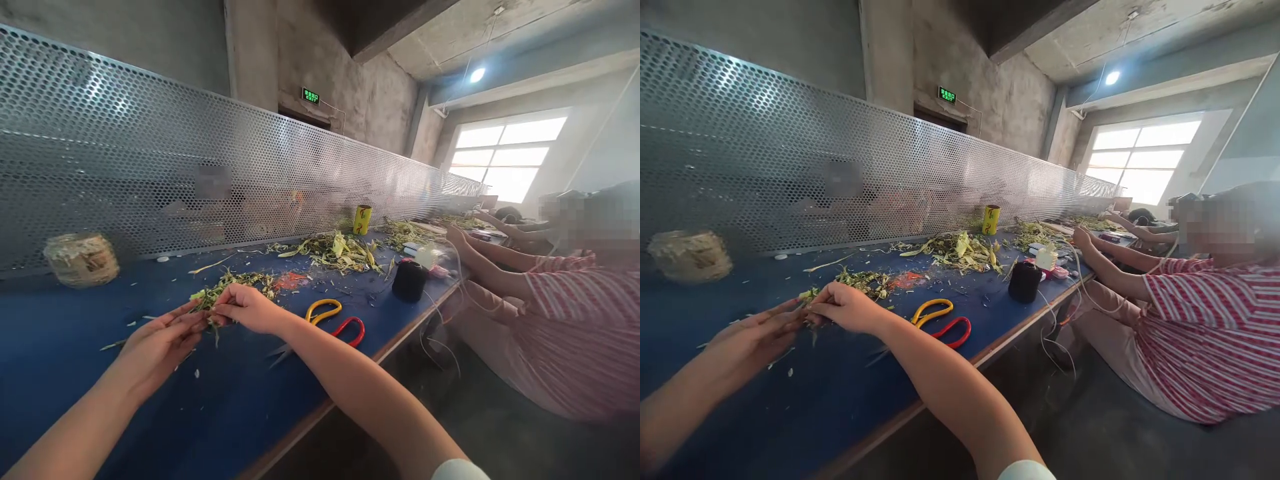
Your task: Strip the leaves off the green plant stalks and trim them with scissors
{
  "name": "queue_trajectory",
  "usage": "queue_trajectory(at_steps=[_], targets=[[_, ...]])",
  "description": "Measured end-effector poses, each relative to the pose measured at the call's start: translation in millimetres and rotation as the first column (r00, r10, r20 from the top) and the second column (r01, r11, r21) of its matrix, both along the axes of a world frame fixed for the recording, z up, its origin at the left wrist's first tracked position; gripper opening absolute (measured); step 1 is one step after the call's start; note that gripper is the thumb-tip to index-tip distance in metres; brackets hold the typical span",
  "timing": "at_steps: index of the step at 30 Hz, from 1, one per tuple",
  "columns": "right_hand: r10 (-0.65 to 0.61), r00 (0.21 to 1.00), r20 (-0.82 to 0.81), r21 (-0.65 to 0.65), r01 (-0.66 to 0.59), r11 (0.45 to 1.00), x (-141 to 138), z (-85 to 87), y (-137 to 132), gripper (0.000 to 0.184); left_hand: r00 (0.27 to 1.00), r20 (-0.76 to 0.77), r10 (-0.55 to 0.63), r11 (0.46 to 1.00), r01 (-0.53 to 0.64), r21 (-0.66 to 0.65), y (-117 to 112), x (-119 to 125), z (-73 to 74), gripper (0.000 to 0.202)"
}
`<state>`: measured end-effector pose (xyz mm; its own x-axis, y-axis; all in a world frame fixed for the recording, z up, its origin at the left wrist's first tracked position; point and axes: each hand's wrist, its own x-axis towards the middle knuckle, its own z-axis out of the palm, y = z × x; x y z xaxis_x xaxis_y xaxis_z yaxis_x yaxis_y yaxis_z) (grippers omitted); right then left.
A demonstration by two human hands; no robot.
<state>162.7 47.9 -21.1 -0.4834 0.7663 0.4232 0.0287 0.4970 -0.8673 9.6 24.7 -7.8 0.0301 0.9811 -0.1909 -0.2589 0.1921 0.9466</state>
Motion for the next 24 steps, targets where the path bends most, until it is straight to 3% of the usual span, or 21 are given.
queue_trajectory(at_steps=[6,11,15,20,24], targets=[[0.027,1.000,-0.003,-0.088,-0.027,0.996,2,4.9,-2,0.013,0.999,0.006,0.039,0.996,-0.039,0.084,-10,5,7.2,0.027],[0.142,0.988,-0.055,-0.200,-0.150,0.968,4,4.4,-4,0.012,0.998,-0.060,0.031,0.995,-0.025,0.101,-17,8,11.3,0.027],[0.070,0.991,-0.113,-0.200,-0.092,0.975,6,5.9,-4,0.010,0.996,-0.080,0.042,0.984,-0.028,0.174,-16,8,8.1,0.029],[0.010,0.978,-0.210,-0.205,-0.055,0.977,6,7.1,-4,0.010,0.941,-0.338,0.014,0.892,0.140,0.429,-8,6,-2.8,0.038],[0.079,0.976,-0.204,-0.158,-0.112,0.981,6,5.6,-4,0.008,0.905,-0.426,0.001,0.863,0.215,0.457,-8,7,-5.5,0.038]])
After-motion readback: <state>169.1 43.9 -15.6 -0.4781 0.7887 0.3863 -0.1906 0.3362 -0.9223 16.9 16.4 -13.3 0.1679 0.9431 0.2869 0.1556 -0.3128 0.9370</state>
